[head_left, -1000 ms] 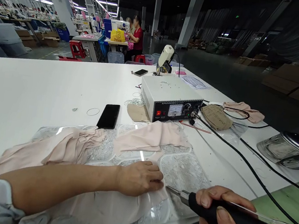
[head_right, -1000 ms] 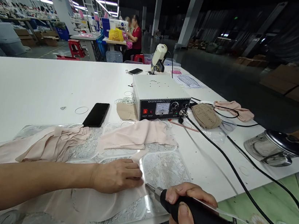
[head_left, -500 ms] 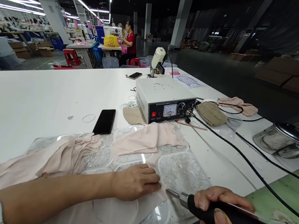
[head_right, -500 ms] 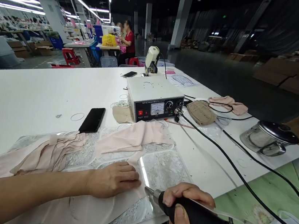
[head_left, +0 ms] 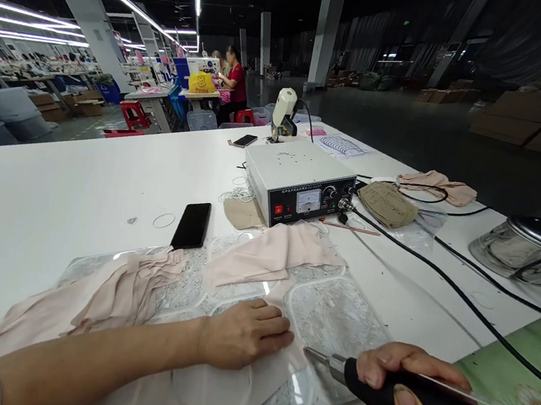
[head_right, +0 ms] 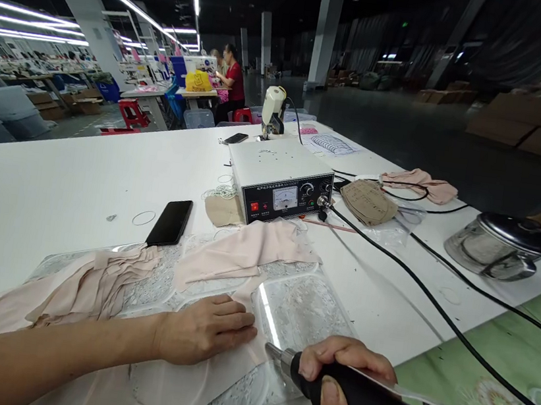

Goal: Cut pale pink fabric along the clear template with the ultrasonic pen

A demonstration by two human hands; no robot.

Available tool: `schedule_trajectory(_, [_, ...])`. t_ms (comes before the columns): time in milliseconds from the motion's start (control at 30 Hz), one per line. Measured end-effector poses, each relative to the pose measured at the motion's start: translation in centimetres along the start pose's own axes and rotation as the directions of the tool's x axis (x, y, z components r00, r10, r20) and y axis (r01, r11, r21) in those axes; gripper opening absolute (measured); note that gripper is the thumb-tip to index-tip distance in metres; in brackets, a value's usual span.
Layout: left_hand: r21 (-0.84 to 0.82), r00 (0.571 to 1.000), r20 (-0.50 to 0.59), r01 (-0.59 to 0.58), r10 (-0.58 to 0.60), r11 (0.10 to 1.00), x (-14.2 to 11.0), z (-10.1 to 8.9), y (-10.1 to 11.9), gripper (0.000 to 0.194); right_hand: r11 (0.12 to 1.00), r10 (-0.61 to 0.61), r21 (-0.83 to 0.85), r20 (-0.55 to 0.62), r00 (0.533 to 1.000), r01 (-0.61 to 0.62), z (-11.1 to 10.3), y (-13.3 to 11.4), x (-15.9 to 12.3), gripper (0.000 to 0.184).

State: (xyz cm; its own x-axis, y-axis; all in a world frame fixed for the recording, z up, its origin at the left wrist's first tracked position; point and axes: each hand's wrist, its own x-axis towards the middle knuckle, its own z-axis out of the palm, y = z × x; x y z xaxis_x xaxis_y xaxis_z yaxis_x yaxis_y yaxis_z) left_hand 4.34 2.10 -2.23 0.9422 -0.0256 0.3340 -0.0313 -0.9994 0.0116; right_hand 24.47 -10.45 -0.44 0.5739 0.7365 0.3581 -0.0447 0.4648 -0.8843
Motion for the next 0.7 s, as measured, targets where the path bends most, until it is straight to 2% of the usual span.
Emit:
schedule_trajectory(200, [0.006,0.999,-0.025,-0.027,0.028,1.000,0.0,0.1,0.2,0.030,0.999,0.037,-0.012,0.099,0.994,-0.036,-1.4,0.3,-0.2,0.009])
schedule_trajectory(367, [0.010,1.000,-0.010,-0.030,0.030,1.000,0.0,0.1,0.2,0.030,0.998,0.065,-0.013,0.107,0.992,-0.064,-2.1,0.5,-0.3,0.010])
schedule_trajectory(467, [0.027,1.000,-0.003,-0.027,0.027,0.999,0.0,0.0,0.2,0.031,0.997,0.075,-0.005,0.095,0.993,-0.075,-1.7,0.4,-0.1,0.011])
schedule_trajectory(600, [0.052,1.000,0.017,-0.019,0.018,0.998,0.0,-0.1,0.4,0.031,1.000,0.014,0.014,0.064,0.998,-0.015,-0.7,0.1,0.3,0.017])
schedule_trajectory(700, [0.065,0.999,0.044,-0.006,0.003,0.998,-0.1,0.0,0.5,0.030,1.000,0.012,0.016,0.058,0.998,-0.013,-0.3,-0.1,0.6,0.016])
